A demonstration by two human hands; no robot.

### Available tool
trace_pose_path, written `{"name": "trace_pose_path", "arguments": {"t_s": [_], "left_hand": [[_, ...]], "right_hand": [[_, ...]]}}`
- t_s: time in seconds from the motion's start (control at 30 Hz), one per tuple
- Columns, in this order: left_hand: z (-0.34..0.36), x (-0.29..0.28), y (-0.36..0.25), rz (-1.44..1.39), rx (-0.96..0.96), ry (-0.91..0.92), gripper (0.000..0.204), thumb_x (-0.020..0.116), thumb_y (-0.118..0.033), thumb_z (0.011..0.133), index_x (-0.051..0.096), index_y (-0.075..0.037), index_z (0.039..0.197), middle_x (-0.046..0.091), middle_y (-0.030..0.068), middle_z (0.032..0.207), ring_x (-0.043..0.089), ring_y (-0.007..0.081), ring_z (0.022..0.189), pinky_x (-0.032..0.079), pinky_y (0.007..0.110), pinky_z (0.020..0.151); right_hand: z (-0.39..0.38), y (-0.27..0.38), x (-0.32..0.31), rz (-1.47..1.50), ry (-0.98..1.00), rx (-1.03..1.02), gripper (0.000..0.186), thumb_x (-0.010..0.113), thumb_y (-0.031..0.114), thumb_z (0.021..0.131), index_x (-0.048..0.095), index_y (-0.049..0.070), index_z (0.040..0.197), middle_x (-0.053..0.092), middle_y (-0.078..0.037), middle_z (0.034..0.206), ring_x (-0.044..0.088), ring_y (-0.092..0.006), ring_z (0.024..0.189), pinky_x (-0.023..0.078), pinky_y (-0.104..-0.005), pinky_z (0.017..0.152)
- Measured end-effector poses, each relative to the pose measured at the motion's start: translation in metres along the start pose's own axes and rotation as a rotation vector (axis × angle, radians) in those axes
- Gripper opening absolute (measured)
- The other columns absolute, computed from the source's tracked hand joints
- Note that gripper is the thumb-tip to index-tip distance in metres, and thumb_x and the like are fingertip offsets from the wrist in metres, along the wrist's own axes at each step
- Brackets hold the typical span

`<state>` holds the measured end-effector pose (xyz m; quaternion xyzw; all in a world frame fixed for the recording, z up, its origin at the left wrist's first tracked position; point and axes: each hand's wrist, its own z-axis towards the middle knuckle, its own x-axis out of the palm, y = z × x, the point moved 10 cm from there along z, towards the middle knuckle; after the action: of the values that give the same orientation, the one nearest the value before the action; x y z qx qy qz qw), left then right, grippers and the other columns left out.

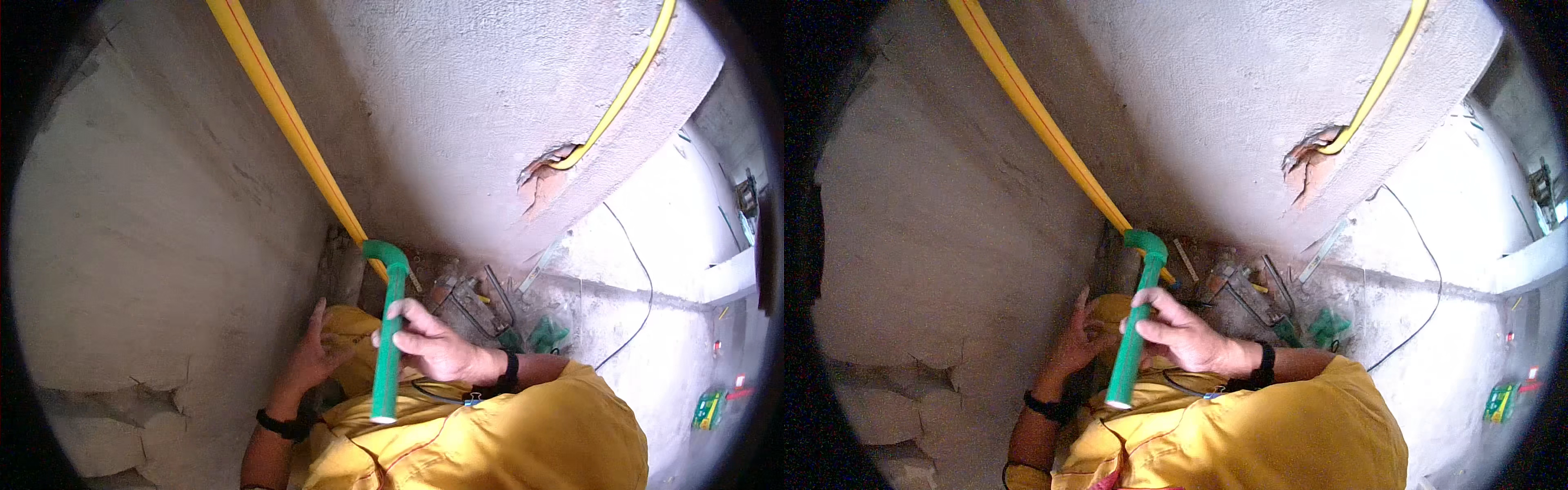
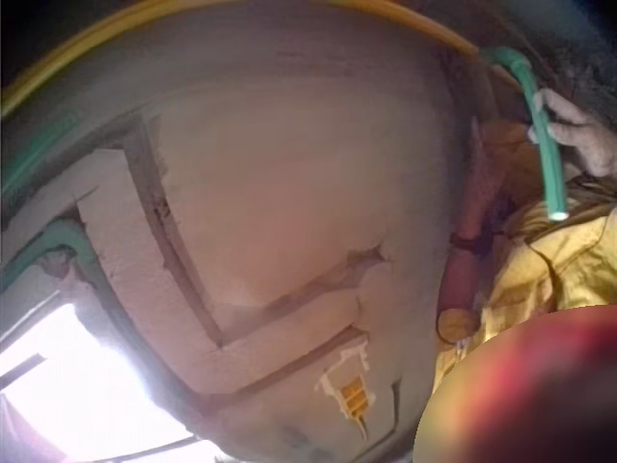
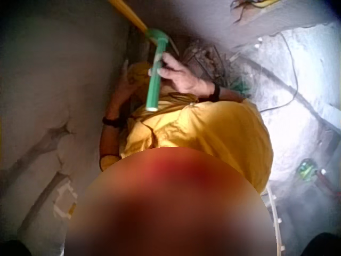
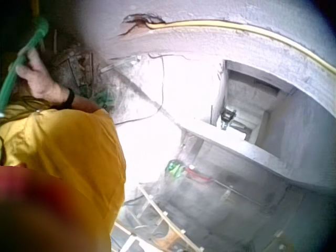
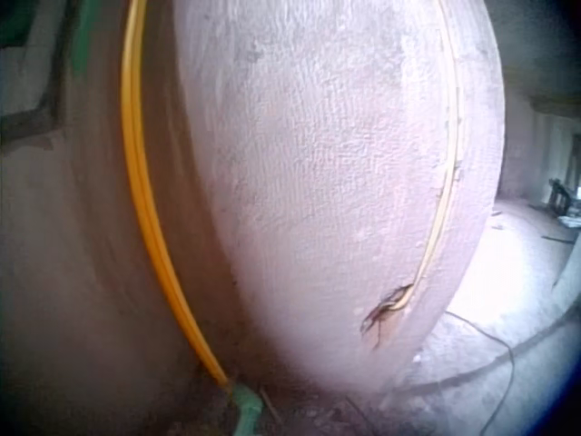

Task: Connecting and installing green plastic plumbing pipes into wall channels using a heat fusion tool and pipe cutters.

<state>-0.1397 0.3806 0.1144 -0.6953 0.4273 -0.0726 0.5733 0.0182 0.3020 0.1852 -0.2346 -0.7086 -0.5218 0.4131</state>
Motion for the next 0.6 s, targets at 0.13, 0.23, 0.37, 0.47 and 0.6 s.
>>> {"name": "trace_pose_path", "arguments": {"t_s": [0.13, 0.23, 0.37, 0.47, 0.6], "left_hand": [[0.017, 0.009, -0.041, -0.466, 0.107, -0.216, 0.096, 0.076, -0.022, 0.082, 0.014, -0.014, 0.154, 0.017, 0.0201, 0.158, 0.042, 0.0333, 0.133, 0.043, 0.042, 0.104], [0.003, 0.011, -0.081, 0.053, 0.566, -0.331, 0.069, 0.071, -0.017, 0.086, 0.036, -0.010, 0.145, 0.024, 0.0206, 0.156, 0.043, 0.0312, 0.133, 0.043, 0.042, 0.103], [-0.014, -0.002, -0.028, -0.157, 0.631, -0.424, 0.028, 0.064, -0.011, 0.090, 0.053, -0.009, 0.116, 0.036, 0.0171, 0.151, 0.048, 0.0266, 0.127, 0.045, 0.040, 0.099], [-0.049, -0.039, 0.049, -0.835, 0.221, -0.345, 0.020, 0.059, 0.001, 0.085, 0.053, -0.009, 0.101, 0.048, 0.0088, 0.140, 0.048, 0.0232, 0.120, 0.044, 0.036, 0.095], [-0.118, -0.093, 0.035, 0.032, 0.337, -0.198, 0.020, 0.063, -0.011, 0.085, 0.053, -0.009, 0.103, 0.053, 0.0085, 0.131, 0.050, 0.0217, 0.114, 0.044, 0.038, 0.095]], "right_hand": [[0.025, -0.053, 0.042, 0.070, 0.284, 0.096, 0.008, 0.052, 0.010, 0.100, 0.046, 0.012, 0.105, 0.054, -0.009, 0.119, 0.061, -0.0220, 0.103, 0.056, -0.0372, 0.080], [0.028, -0.101, 0.047, 0.041, 0.294, 0.293, 0.018, 0.058, 0.014, 0.097, 0.047, 0.011, 0.111, 0.062, -0.008, 0.099, 0.065, -0.0192, 0.085, 0.056, -0.0323, 0.072], [0.017, -0.082, 0.028, -0.540, 0.365, 0.330, 0.038, 0.059, 0.015, 0.097, 0.045, 0.007, 0.132, 0.065, -0.012, 0.106, 0.067, -0.0186, 0.088, 0.056, -0.0308, 0.075], [-0.020, 0.025, -0.131, -0.814, -0.341, -0.053, 0.035, 0.061, 0.010, 0.094, 0.054, 0.000, 0.127, 0.068, -0.012, 0.108, 0.067, -0.0171, 0.093, 0.056, -0.0306, 0.078], [-0.225, 0.066, -0.358, -1.568, -1.128, 0.381, 0.053, 0.078, 0.030, 0.063, 0.066, -0.007, 0.100, 0.070, -0.021, 0.097, 0.066, -0.0292, 0.093, 0.052, -0.0416, 0.081]]}}
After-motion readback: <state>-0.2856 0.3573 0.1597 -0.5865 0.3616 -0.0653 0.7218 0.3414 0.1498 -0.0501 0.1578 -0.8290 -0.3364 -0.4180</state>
